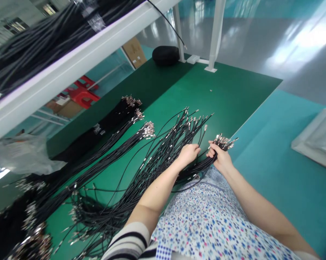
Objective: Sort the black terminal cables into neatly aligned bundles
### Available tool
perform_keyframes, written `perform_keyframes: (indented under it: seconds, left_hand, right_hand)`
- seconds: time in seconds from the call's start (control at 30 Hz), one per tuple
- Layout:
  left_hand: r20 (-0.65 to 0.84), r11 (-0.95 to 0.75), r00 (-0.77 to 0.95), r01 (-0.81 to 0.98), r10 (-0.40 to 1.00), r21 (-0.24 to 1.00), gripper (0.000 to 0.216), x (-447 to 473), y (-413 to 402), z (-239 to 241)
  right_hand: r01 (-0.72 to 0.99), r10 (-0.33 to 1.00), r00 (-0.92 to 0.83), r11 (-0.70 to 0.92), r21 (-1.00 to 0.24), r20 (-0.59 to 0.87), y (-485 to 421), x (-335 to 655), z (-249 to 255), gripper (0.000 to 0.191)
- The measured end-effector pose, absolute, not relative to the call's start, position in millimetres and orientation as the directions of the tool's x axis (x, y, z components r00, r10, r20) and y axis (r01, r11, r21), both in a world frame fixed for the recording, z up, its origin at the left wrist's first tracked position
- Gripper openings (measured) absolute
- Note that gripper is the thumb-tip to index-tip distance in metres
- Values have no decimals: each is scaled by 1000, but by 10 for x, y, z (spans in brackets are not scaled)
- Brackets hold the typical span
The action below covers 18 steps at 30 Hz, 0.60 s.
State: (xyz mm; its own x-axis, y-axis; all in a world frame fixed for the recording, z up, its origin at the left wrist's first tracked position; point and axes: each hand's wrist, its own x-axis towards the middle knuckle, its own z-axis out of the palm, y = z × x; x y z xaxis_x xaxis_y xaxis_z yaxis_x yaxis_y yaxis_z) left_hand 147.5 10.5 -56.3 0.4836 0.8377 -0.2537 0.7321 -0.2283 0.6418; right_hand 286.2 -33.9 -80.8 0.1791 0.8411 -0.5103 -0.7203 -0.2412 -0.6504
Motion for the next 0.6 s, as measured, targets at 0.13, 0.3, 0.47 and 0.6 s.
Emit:
perform_keyframes:
  seconds: [0.13,0.3,0.47,0.6]
  left_hand:
    - [-188,-265,476,728,859,632,23,1289,142,-344]
    - [-32,-313,577,488,816,814,23,867,-34,-51]
    - [241,-367,284,582,928,726,21,417,-240,30]
    - [199,-309,247,579,949,755,21,217,-263,45]
  right_hand:
    - [-579,899,244,-166,-799,-363,-455,2763,-506,21]
    - [-93,989,110,-87,-992,-97,-511,2519,84,19]
    - [-6,991,126,43,-999,42,-202,2173,365,15]
    - [-44,990,66,131,-990,128,11,1968,362,15]
